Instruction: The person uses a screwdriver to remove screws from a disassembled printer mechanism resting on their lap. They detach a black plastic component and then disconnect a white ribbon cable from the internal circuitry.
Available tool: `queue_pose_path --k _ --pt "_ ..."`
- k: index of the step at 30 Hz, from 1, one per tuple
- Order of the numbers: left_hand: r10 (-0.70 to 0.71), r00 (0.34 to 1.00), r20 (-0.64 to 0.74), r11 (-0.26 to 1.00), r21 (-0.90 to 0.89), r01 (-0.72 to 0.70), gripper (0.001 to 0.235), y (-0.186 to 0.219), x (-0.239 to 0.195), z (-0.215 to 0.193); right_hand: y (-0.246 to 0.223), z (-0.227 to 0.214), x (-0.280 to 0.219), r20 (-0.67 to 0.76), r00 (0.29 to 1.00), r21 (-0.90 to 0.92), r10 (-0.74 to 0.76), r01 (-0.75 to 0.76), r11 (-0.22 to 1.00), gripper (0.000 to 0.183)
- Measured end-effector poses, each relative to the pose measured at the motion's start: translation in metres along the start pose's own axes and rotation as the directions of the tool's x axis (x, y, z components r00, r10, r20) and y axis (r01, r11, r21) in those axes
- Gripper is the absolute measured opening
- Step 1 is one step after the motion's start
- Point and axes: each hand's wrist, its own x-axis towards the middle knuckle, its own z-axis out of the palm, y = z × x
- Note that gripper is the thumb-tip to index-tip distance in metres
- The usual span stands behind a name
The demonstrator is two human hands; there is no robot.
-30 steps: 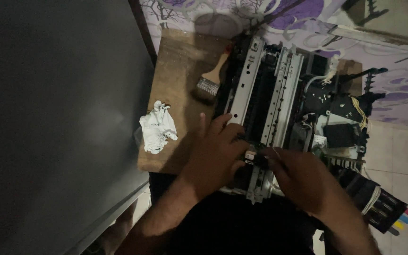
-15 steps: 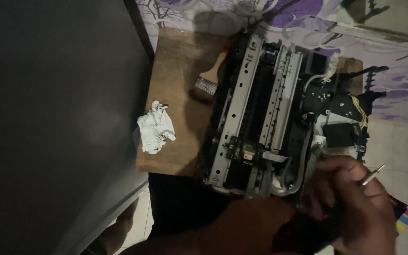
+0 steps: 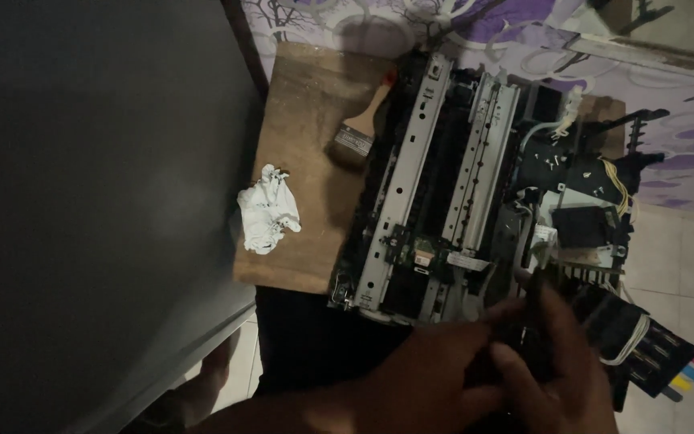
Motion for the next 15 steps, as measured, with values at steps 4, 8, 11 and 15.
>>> queue_pose_path --k 4,8,11,15 --pt "-0.025 0.995 0.097 0.947 0.321 -0.008 0.057 -0.009 -0.002 -0.01 -0.006 -0.011 0.012 0.183 0.977 0.028 0.108 -0.115 0.993 0.076" --pt "0.05 0.998 -0.024 0.852 0.522 -0.03 0.031 -0.024 -0.016 -0.043 0.004 -0.016 0.028 0.423 0.878 -0.279 0.224 -0.109 0.954 0.078" --pt "-0.423 0.887 -0.184 0.695 0.562 0.448 0.04 0.015 0.0 -0.076 0.009 -0.011 0.032 0.53 0.834 -0.401 0.153 0.087 0.912 0.08" --pt "0.168 0.959 -0.227 0.667 0.742 0.059 0.047 -0.035 -0.002 -0.088 0.024 -0.001 0.036 0.569 0.819 -0.3 -0.075 0.291 0.909 0.076"
